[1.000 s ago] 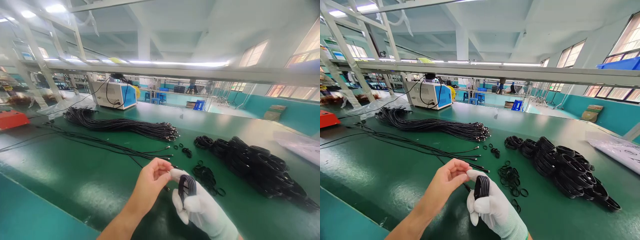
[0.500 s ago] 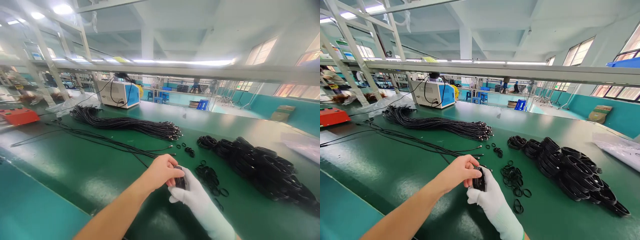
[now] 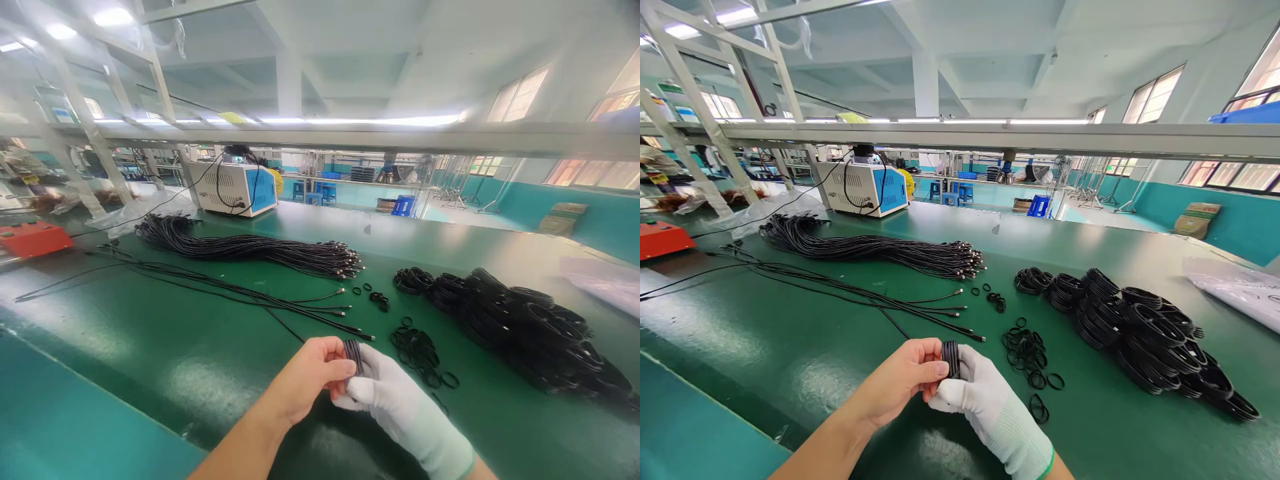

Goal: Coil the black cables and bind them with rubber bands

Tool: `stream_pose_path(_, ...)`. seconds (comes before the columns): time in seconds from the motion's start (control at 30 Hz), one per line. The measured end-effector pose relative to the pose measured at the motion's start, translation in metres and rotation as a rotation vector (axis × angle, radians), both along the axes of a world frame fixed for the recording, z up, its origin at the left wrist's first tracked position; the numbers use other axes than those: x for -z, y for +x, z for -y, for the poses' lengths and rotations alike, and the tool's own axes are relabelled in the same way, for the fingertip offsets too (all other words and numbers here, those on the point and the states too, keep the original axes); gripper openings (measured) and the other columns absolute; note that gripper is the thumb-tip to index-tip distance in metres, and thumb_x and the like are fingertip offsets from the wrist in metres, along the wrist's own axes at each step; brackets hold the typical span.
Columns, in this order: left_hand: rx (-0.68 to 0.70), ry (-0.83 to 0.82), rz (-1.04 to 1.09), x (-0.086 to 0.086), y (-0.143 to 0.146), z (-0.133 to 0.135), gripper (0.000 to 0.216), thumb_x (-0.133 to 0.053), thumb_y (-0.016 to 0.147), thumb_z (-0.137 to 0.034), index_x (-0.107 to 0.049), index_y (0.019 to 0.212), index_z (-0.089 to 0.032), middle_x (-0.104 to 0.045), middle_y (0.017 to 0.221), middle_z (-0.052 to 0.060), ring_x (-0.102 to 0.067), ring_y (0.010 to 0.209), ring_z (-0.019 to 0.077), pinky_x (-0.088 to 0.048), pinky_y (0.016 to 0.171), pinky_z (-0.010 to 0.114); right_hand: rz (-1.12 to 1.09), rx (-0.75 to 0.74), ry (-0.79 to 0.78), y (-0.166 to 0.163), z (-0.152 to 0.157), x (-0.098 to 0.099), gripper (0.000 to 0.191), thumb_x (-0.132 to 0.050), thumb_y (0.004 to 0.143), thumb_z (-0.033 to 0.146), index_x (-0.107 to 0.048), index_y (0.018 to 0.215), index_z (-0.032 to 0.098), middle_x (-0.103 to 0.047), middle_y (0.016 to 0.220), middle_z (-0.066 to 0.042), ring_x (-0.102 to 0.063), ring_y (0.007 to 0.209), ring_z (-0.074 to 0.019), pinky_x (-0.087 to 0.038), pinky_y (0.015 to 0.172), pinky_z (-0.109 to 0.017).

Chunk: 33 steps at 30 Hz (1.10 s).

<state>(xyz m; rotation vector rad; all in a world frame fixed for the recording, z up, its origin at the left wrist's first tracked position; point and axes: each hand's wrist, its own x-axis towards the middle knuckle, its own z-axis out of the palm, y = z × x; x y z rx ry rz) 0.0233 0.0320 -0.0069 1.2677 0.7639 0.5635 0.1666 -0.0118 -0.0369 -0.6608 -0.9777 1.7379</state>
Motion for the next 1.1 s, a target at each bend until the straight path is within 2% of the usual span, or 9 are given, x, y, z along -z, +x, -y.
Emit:
stream_pose_path(0.07,-0.04,0.134,-0.154,-0.004,-0.002,0.0,0.018,-0.053,0.078,-0.029,-0.05,0.066,-0.017,-0.051,0.056,-0.002,-0.047,0.05,0.0101,-0.039,0.049,0.022,-0.01,0.011,-0.027,0.0,0.001,0.003,0.041,-0.073,0.069,0.027,-0.054,0.102,0.012,-0.055,0.087,-0.005,-0.056,0.078,-0.0151,-0.046,0.071,-0.029)
stream_pose_path(0.17,-0.261,0.571,-0.425,-0.007,-0.004,0.003,0.011,-0.047,0.079,-0.02,-0.058,0.079,-0.019,-0.059,0.074,0.001,-0.054,0.063,0.014,-0.042,0.057,0.025,-0.021,0.015,-0.069,-0.001,0.002,0.005,0.046,-0.075,0.066,0.028,-0.054,0.104,0.015,-0.053,0.098,-0.007,-0.057,0.083,-0.017,-0.048,0.073,-0.032)
stream_pose_path(0.23,-0.321,0.839,-0.485,-0.005,-0.003,0.006,0.029,-0.045,0.072,-0.006,-0.061,0.091,-0.023,-0.059,0.09,0.001,-0.056,0.075,0.015,-0.043,0.067,0.025,-0.004,0.023,-0.085,-0.002,0.003,0.004,0.05,-0.077,0.062,0.027,-0.054,0.106,0.016,-0.052,0.104,-0.007,-0.058,0.088,-0.0203,-0.049,0.076,-0.037)
stream_pose_path(0.33,-0.314,1.0,-0.462,0.005,0.001,0.008,0.037,-0.04,0.072,0.0,-0.065,0.089,-0.021,-0.058,0.085,0.002,-0.058,0.075,0.0144,-0.044,0.068,0.024,-0.011,-0.021,-0.066,-0.003,0.004,0.004,0.047,-0.074,0.066,0.027,-0.054,0.106,0.016,-0.053,0.104,-0.007,-0.059,0.093,-0.0231,-0.049,0.079,-0.039)
stream_pose_path(0.43,-0.368,0.974,-0.391,0.012,0.003,0.005,0.034,-0.04,0.074,-0.001,-0.067,0.084,-0.02,-0.057,0.077,0.001,-0.058,0.07,0.0127,-0.045,0.065,0.023,-0.06,-0.094,-0.056,-0.001,0.005,0.003,0.041,-0.071,0.07,0.025,-0.054,0.106,0.017,-0.053,0.104,-0.007,-0.059,0.093,-0.0202,-0.049,0.078,-0.035)
stream_pose_path(0.73,-0.364,0.738,-0.301,0.009,0.011,-0.014,0.028,-0.046,0.066,-0.003,-0.067,0.075,-0.019,-0.057,0.074,-0.001,-0.056,0.065,0.0118,-0.044,0.059,0.022,-0.097,-0.027,-0.021,-0.004,0.003,0.008,0.038,-0.064,0.079,0.024,-0.054,0.114,0.013,-0.056,0.104,-0.01,-0.058,0.089,-0.0181,-0.048,0.075,-0.031)
stream_pose_path(0.83,-0.216,0.619,-0.3,-0.006,0.0,-0.022,0.019,-0.056,0.068,-0.012,-0.068,0.081,-0.02,-0.062,0.081,0.0,-0.057,0.071,0.0141,-0.045,0.064,0.025,-0.236,-0.057,-0.086,0.001,0.001,0.011,0.03,-0.056,0.084,0.026,-0.057,0.111,0.012,-0.058,0.101,-0.01,-0.058,0.082,-0.0152,-0.049,0.071,-0.027)
stream_pose_path(0.93,-0.05,0.413,-0.135,-0.016,-0.017,-0.028,0.027,-0.057,0.075,-0.021,-0.066,0.1,-0.022,-0.063,0.103,0.003,-0.057,0.092,0.0177,-0.045,0.082,0.029,-0.383,-0.16,-0.149,0.005,0.001,0.011,0.04,-0.047,0.086,0.033,-0.054,0.119,0.011,-0.06,0.105,-0.012,-0.06,0.079,-0.0151,-0.05,0.064,-0.025)
stream_pose_path(1.1,0.248,0.201,0.111,-0.004,-0.026,-0.033,0.043,-0.065,0.068,-0.02,-0.062,0.111,-0.019,-0.064,0.107,0.007,-0.057,0.097,0.023,-0.044,0.087,0.035,-0.31,-0.349,-0.192,0.002,0.001,0.01,0.061,-0.035,0.085,0.051,-0.06,0.106,0.0,-0.062,0.086,-0.014,-0.062,0.068,-0.0168,-0.051,0.059,-0.026)
